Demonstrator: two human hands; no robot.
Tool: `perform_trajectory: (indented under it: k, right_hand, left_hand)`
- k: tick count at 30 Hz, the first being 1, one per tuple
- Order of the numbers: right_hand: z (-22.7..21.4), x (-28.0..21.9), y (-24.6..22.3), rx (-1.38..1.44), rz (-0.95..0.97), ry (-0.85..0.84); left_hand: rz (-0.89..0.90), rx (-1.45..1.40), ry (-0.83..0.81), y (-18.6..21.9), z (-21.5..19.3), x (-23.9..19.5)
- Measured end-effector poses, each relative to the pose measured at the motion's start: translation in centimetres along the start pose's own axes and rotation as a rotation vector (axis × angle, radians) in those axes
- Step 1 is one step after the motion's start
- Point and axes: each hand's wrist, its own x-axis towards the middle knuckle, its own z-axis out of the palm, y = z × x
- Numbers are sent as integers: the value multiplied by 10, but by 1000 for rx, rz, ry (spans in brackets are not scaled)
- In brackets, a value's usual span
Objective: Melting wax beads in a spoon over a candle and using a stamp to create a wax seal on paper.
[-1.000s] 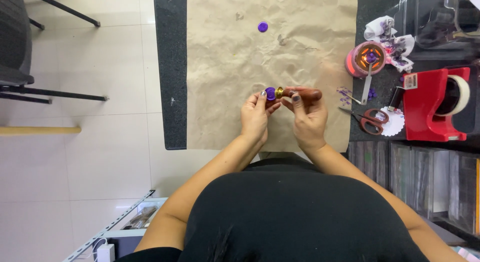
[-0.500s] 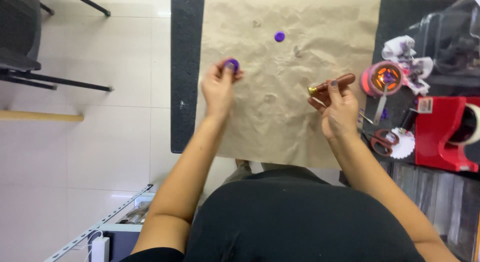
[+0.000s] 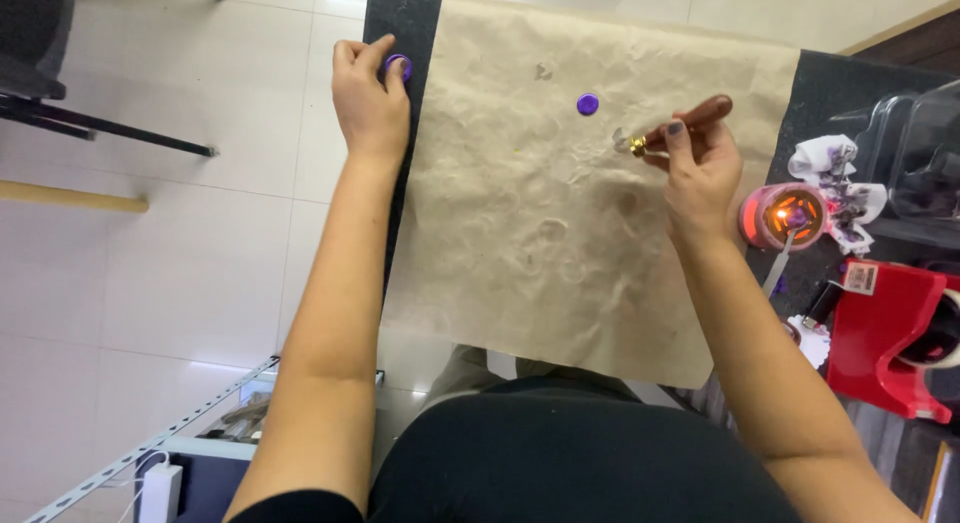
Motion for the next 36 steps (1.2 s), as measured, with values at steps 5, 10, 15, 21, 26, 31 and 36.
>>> perform_trajectory:
  k: [5, 10, 15, 21, 26, 31, 36]
  right_hand:
    - [24, 33, 8, -146, -292, -75]
    - [47, 43, 10, -349, -567, -188]
    - [60, 45, 28, -302, -716, -193]
    - [61, 39, 36, -245, -636, -129]
    - [59, 40, 37, -241, -604, -145]
    - [57, 40, 40, -242, -592, -184]
    - [54, 41, 44, -251, -605, -192]
  left_hand:
    - [255, -21, -58, 63, 48, -49]
    - [122, 341, -676, 123, 73, -60]
    - [166, 457, -691, 127, 82, -60]
    - [204, 462, -637, 126, 80, -62]
    - [188, 456, -645, 125, 84, -63]
    - [174, 463, -694, 124, 84, -62]
    - [183, 457, -682, 124, 83, -62]
